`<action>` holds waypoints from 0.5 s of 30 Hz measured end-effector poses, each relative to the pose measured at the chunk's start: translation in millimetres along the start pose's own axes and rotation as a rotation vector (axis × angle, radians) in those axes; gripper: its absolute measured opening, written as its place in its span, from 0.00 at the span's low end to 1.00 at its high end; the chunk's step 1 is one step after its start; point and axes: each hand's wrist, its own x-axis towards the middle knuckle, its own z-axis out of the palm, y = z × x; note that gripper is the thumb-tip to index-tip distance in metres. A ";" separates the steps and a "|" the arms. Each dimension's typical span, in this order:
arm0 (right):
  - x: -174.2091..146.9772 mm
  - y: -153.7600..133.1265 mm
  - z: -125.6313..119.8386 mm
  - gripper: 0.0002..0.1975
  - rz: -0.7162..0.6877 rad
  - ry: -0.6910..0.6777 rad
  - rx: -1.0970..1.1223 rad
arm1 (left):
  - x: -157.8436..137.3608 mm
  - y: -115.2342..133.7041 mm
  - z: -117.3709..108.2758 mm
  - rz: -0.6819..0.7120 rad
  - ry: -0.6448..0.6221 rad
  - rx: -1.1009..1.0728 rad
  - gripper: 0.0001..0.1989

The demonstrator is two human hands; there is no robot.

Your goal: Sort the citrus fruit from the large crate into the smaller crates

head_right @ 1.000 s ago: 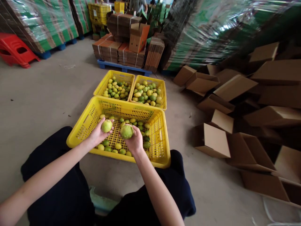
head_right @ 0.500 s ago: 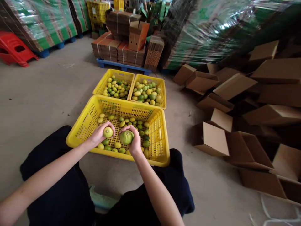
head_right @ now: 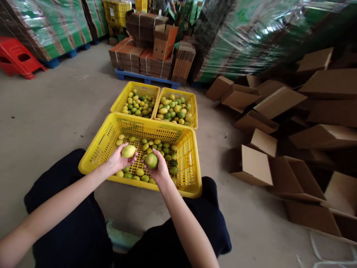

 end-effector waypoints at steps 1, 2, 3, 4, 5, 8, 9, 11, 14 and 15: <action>0.1 0.0 -0.4 0.08 0.006 0.003 -0.004 | -0.4 -0.1 0.1 0.039 -0.016 0.026 0.13; -0.2 -0.5 -0.4 0.09 0.008 -0.006 -0.001 | -0.9 -0.3 0.6 0.086 -0.036 0.064 0.11; -1.0 -1.5 -0.1 0.10 0.010 -0.025 0.008 | -1.6 -0.6 1.6 0.134 -0.059 0.113 0.10; -2.1 -3.1 0.3 0.12 0.010 -0.049 0.021 | -2.5 -1.4 3.1 0.173 -0.085 0.172 0.10; -3.6 -5.5 0.8 0.13 0.006 -0.073 0.037 | -3.8 -3.1 4.6 0.192 -0.115 0.243 0.10; -8.3 -15.6 1.2 0.14 -0.034 -0.088 0.091 | -11.6 -18.7 5.0 0.057 -0.239 0.480 0.07; -9.8 -19.6 0.9 0.13 -0.051 -0.072 0.113 | -16.0 -28.4 1.8 -0.047 -0.287 0.543 0.05; -12.7 -27.3 -0.2 0.11 -0.079 -0.028 0.156 | -26.7 -53.6 -11.3 -0.284 -0.361 0.617 0.03; -17.2 -36.8 -1.9 0.08 -0.110 0.035 0.191 | -39.9 -88.5 -37.0 -0.524 -0.346 0.654 0.10; -18.9 -39.3 -2.2 0.08 -0.121 0.050 0.197 | -41.1 -92.5 -42.0 -0.588 -0.320 0.692 0.11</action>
